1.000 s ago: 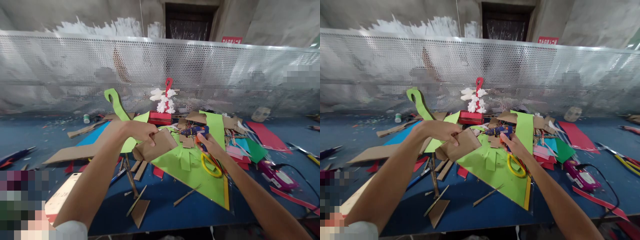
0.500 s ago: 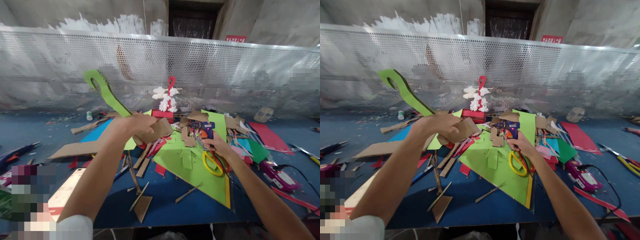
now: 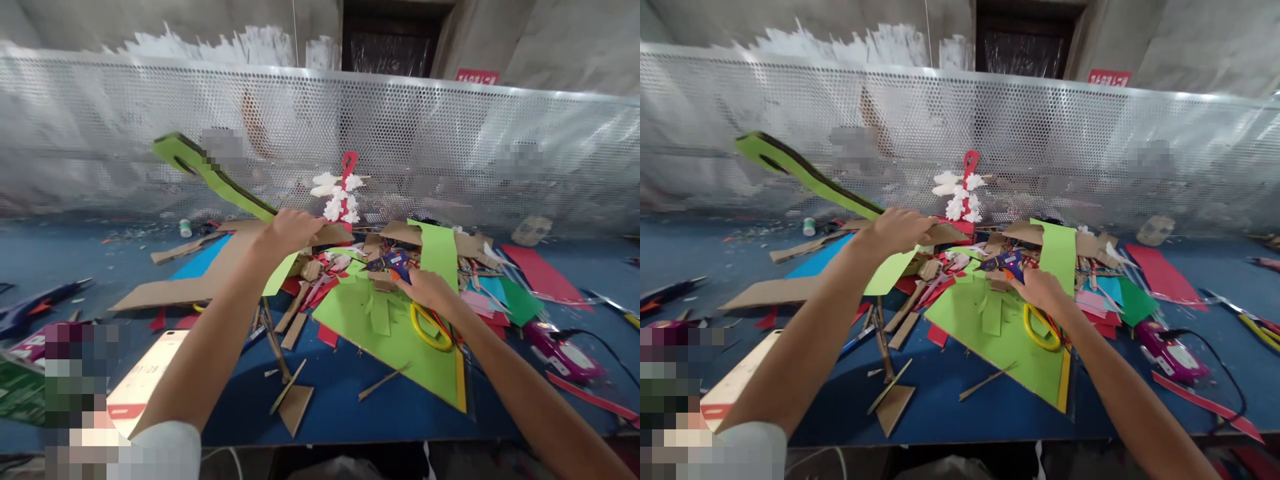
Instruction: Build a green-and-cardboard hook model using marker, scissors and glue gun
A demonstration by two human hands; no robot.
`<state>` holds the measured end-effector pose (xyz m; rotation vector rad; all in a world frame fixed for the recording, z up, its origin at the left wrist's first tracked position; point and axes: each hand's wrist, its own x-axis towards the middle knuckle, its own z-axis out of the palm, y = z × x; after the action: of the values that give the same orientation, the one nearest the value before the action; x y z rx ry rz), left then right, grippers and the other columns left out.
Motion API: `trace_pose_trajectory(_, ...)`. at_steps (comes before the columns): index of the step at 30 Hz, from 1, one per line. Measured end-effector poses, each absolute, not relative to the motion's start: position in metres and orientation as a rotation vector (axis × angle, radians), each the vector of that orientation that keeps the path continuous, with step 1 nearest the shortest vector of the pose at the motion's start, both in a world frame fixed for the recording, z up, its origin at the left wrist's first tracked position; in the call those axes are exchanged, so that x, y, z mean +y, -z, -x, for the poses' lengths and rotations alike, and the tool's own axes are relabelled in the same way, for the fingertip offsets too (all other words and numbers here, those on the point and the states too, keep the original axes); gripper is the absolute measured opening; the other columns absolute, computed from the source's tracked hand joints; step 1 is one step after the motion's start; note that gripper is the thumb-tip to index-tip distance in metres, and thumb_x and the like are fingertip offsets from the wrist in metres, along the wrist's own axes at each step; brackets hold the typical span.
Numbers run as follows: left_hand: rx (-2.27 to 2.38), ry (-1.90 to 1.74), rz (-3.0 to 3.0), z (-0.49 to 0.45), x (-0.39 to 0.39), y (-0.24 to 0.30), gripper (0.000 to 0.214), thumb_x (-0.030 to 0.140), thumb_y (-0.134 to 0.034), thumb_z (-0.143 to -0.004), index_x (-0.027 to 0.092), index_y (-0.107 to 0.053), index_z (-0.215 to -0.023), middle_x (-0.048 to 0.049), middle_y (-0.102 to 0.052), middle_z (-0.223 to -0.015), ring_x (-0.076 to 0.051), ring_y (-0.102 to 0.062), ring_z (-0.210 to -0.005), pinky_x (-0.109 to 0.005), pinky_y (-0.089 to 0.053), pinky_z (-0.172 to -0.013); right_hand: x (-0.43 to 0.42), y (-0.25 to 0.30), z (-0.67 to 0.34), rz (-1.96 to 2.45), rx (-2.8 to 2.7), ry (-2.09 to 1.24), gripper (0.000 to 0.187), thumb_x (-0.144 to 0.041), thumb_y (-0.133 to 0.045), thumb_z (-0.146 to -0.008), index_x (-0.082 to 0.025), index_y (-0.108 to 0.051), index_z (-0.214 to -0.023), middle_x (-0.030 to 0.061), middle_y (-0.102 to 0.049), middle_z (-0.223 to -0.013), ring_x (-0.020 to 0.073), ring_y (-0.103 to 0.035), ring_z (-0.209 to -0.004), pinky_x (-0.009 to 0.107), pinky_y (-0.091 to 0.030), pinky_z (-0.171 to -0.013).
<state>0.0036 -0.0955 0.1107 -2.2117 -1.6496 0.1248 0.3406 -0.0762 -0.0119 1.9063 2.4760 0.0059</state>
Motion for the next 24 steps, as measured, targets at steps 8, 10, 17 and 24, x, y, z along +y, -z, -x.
trace_pose_trajectory(8, -1.579, -0.182, 2.187, -0.006, -0.098, -0.111, 0.038, 0.025, -0.059, -0.099, 0.020, -0.060, -0.136, -0.0162, -0.076, -0.107, -0.030, -0.072, -0.102, -0.034, -0.050, -0.083, -0.060, -0.004, -0.326, -1.829, 2.493, -0.256, 0.053, -0.052, -0.050, -0.100, -0.007, -0.076, -0.109, 0.0248, -0.078, -0.098, 0.0364, -0.075, -0.095, 0.036, -0.051, -0.079)
trace_pose_trajectory(10, -1.578, -0.187, 2.198, -0.006, -0.098, -0.111, 0.039, 0.024, -0.060, -0.099, 0.020, -0.060, -0.137, -0.0163, -0.076, -0.108, -0.031, -0.072, -0.103, -0.035, -0.051, -0.084, -0.057, -0.004, -0.321, -1.799, 2.493, -0.279, 0.048, -0.048, -0.054, -0.099, -0.007, -0.077, -0.107, 0.0246, -0.078, -0.098, 0.0354, -0.075, -0.096, 0.035, -0.051, -0.081)
trace_pose_trajectory(17, -1.619, -0.125, 2.260, -0.005, -0.094, -0.109, 0.038, 0.021, -0.064, -0.096, 0.019, -0.064, -0.134, -0.0185, -0.076, -0.111, -0.033, -0.071, -0.108, -0.037, -0.050, -0.088, -0.054, -0.014, -0.313, -1.835, 2.514, -0.268, 0.042, -0.044, -0.061, -0.096, -0.006, -0.074, -0.107, 0.0267, -0.076, -0.108, 0.0337, -0.073, -0.101, 0.035, -0.050, -0.085)
trace_pose_trajectory(24, -1.693, -0.094, 2.213, 0.000, -0.092, -0.110, 0.041, 0.029, -0.064, -0.097, 0.022, -0.062, -0.137, -0.0171, -0.076, -0.109, -0.032, -0.072, -0.103, -0.036, -0.049, -0.085, -0.135, -0.082, -0.275, -0.597, 3.051, 1.557, 0.036, -0.057, -0.061, -0.095, -0.022, -0.068, -0.096, 0.0059, -0.073, -0.088, 0.0161, -0.066, -0.069, 0.027, -0.051, -0.061)
